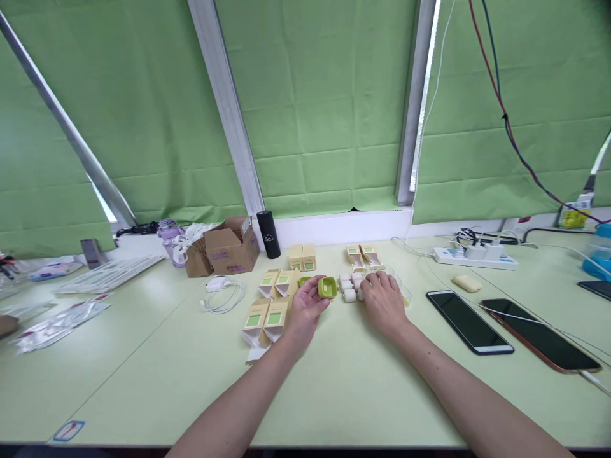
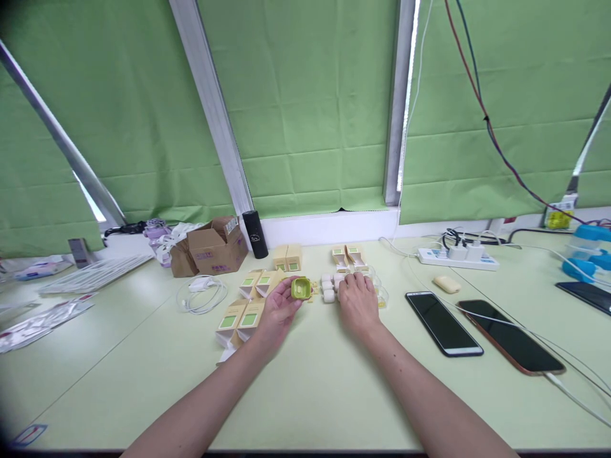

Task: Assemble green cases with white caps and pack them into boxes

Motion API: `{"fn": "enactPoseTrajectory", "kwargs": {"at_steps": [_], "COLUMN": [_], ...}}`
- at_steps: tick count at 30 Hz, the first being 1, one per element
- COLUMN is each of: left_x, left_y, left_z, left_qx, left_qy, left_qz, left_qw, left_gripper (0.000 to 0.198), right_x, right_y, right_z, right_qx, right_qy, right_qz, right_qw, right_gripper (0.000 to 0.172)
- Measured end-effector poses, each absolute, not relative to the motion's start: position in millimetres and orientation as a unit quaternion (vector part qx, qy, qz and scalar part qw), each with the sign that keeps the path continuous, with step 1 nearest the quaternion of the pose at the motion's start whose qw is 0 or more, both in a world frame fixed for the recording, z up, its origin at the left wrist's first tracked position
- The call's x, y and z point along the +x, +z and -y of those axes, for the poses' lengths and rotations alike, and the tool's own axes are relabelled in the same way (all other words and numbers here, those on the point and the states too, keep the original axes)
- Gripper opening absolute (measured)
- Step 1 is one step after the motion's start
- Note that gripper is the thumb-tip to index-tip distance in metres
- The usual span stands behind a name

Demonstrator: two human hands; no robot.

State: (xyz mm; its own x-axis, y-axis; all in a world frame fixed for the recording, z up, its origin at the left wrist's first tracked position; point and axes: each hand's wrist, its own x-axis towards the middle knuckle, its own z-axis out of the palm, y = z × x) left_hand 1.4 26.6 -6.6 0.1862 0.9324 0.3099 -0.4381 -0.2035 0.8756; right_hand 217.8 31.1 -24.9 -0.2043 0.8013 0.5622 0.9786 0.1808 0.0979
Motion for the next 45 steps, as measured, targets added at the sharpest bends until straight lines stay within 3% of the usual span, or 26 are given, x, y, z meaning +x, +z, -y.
{"fn": "enactPoseTrajectory", "kwargs": {"at_steps": [4, 8, 11, 14, 17, 20, 36, 45], "left_x": [1.2, 1.5, 1.8, 2.0, 2.0, 2.0, 2.7, 2.3], "left_y": [-7.1, -8.2, -7.6, -6.2, -5.4, -5.0, -5.3, -6.4], "left_z": [-26.8, -28.5, -29.0, -28.4, -27.6, -26.7, -24.8, -25.2], "left_qx": [0.498, 0.488, 0.48, 0.475, 0.471, 0.474, 0.501, 0.509], "left_qy": [0.588, 0.595, 0.603, 0.608, 0.612, 0.614, 0.604, 0.6], "left_qz": [-0.239, -0.236, -0.239, -0.241, -0.241, -0.244, -0.256, -0.263], "left_qw": [0.59, 0.594, 0.59, 0.589, 0.587, 0.582, 0.564, 0.558], "left_gripper": [0.063, 0.063, 0.063, 0.063, 0.063, 0.063, 0.061, 0.061], "right_x": [218.9, 219.8, 216.4, 208.3, 199.3, 194.2, 191.1, 189.5], "right_y": [-20.8, -16.1, -14.1, -12.4, -9.9, -7.0, -7.4, -2.6], "right_z": [-28.2, -26.2, -26.7, -26.4, -22.9, -18.0, -11.0, -9.1], "right_qx": [-0.602, -0.582, -0.518, -0.411, -0.291, -0.237, -0.213, -0.231], "right_qy": [-0.209, -0.122, 0.054, 0.329, 0.535, 0.626, 0.633, 0.611], "right_qz": [0.736, 0.715, 0.67, 0.565, 0.446, 0.377, 0.393, 0.42], "right_qw": [0.228, 0.367, 0.529, 0.635, 0.656, 0.64, 0.632, 0.63], "right_gripper": [0.025, 0.022, 0.021, 0.036, 0.043, 0.038, 0.049, 0.046]}}
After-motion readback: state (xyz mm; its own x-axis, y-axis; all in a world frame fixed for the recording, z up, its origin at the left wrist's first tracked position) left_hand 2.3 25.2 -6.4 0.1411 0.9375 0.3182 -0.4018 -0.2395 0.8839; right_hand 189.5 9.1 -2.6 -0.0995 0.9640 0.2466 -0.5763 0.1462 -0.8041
